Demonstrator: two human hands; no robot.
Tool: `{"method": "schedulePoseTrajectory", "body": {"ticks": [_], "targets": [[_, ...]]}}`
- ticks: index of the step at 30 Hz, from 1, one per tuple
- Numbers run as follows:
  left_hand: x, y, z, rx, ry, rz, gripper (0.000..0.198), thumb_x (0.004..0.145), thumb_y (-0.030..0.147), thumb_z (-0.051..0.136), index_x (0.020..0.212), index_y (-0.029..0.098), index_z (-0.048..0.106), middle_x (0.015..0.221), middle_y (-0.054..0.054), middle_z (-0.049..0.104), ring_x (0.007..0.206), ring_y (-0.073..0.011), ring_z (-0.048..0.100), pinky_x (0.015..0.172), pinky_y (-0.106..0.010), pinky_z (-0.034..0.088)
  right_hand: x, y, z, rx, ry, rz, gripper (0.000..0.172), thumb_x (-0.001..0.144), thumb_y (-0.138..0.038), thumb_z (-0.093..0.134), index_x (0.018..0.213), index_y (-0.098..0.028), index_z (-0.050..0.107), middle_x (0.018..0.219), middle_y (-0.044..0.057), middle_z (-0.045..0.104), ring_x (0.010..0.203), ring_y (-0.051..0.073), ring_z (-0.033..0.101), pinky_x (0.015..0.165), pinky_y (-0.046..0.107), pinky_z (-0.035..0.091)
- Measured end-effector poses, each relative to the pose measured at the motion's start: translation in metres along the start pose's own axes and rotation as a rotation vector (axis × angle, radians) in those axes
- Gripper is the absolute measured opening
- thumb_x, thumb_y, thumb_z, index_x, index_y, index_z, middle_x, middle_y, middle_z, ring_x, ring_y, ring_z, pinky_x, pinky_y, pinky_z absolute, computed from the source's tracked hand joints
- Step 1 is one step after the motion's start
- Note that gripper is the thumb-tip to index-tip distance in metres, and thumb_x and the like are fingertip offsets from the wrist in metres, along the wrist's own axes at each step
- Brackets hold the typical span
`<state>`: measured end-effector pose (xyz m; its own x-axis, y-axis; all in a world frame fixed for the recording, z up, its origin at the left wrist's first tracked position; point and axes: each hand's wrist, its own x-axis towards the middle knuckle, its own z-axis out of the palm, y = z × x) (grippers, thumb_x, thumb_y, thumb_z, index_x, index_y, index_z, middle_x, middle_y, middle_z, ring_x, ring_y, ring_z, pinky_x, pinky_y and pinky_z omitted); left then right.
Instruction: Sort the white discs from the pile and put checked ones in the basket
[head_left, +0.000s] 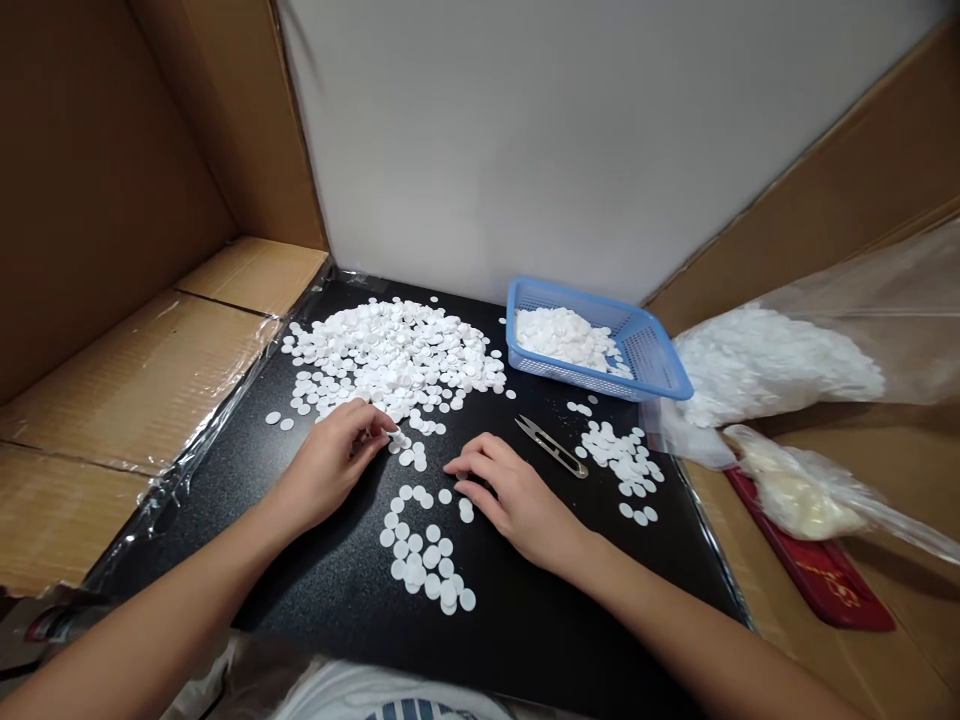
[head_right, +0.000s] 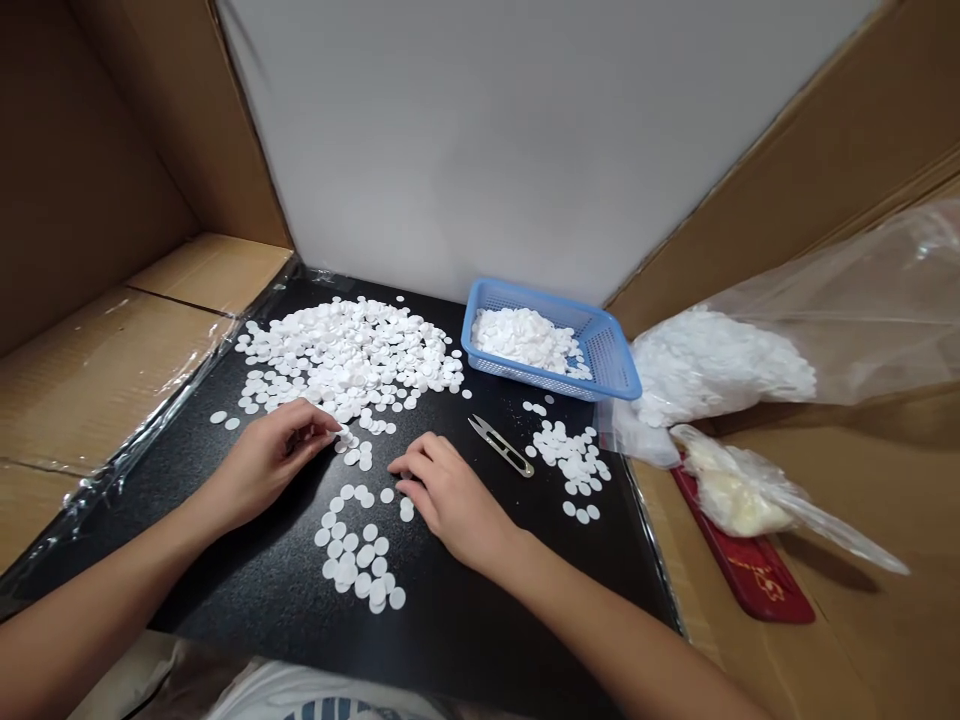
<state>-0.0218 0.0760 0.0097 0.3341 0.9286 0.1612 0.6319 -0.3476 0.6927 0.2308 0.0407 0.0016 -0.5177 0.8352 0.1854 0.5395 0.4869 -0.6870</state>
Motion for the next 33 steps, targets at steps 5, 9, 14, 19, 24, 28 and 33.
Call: {"method": "schedulePoseTrajectory", "body": {"ticks": [5, 9, 14, 19, 24, 28, 33], "targets": [[-0.005, -0.003, 0.007, 0.047, -0.097, 0.044, 0.012, 0.095, 0.019, 0.055, 0.086, 0.021, 0.063, 0.086, -0.001, 0.059, 0.084, -0.019, 0.055, 0.072, -0.03, 0.043, 0.009, -0.007, 0.007, 0.13, -0.097, 0.065, 0.014, 0.095, -0.01, 0.055, 0.092, -0.021, 0.063, 0.089, 0.002, 0.061, 0.08, 0.016, 0.06, 0.071, 0.028, 0.049], [-0.007, -0.003, 0.012, 0.132, -0.113, 0.074, 0.009, 0.091, 0.013, 0.061, 0.089, 0.022, 0.062, 0.087, 0.0, 0.059, 0.086, -0.0204, 0.054, 0.076, -0.033, 0.041, 0.026, -0.008, 0.011, 0.095, -0.028, 0.097, 0.011, 0.092, -0.01, 0.062, 0.093, -0.02, 0.063, 0.085, 0.0, 0.059, 0.075, 0.014, 0.058, 0.069, 0.027, 0.047], [-0.007, 0.002, 0.014, 0.186, -0.124, 0.057, 0.008, 0.089, 0.017, 0.067, 0.088, 0.021, 0.06, 0.087, 0.0, 0.06, 0.087, -0.0218, 0.055, 0.077, -0.034, 0.039, 0.046, -0.005, 0.016, 0.017, -0.091, 0.098, 0.012, 0.089, -0.01, 0.066, 0.088, -0.021, 0.062, 0.087, -0.001, 0.056, 0.075, 0.014, 0.056, 0.069, 0.027, 0.046], [-0.009, 0.004, 0.012, 0.163, -0.148, 0.074, 0.011, 0.088, 0.01, 0.063, 0.084, 0.021, 0.061, 0.086, 0.0, 0.057, 0.085, -0.0207, 0.053, 0.076, -0.034, 0.038, 0.045, -0.009, 0.005, 0.047, -0.178, 0.086, 0.017, 0.085, -0.006, 0.069, 0.081, -0.019, 0.06, 0.085, -0.002, 0.054, 0.07, 0.011, 0.054, 0.063, 0.023, 0.043], [-0.01, 0.004, 0.011, 0.17, -0.159, 0.108, 0.009, 0.088, 0.012, 0.063, 0.087, 0.02, 0.059, 0.088, 0.0, 0.057, 0.084, -0.02, 0.053, 0.076, -0.034, 0.037, 0.041, -0.007, -0.006, 0.027, -0.307, 0.017, 0.012, 0.089, -0.01, 0.067, 0.084, -0.02, 0.064, 0.087, -0.001, 0.057, 0.075, 0.013, 0.057, 0.067, 0.023, 0.044], [-0.01, 0.005, 0.014, 0.19, -0.139, 0.111, 0.01, 0.09, 0.019, 0.066, 0.092, 0.021, 0.057, 0.09, 0.0, 0.059, 0.086, -0.0213, 0.053, 0.078, -0.036, 0.038, 0.049, -0.004, 0.004, -0.027, -0.143, 0.016, 0.009, 0.094, -0.012, 0.061, 0.092, -0.02, 0.065, 0.086, 0.0, 0.057, 0.08, 0.015, 0.058, 0.073, 0.026, 0.046], [-0.01, 0.001, 0.011, 0.124, -0.118, 0.054, 0.018, 0.088, 0.005, 0.062, 0.087, 0.021, 0.054, 0.088, 0.001, 0.059, 0.085, -0.0198, 0.053, 0.076, -0.033, 0.038, 0.057, -0.008, 0.017, -0.112, -0.145, -0.032, 0.011, 0.089, -0.013, 0.069, 0.097, -0.021, 0.065, 0.088, 0.0, 0.056, 0.074, 0.014, 0.057, 0.068, 0.026, 0.045]]}}
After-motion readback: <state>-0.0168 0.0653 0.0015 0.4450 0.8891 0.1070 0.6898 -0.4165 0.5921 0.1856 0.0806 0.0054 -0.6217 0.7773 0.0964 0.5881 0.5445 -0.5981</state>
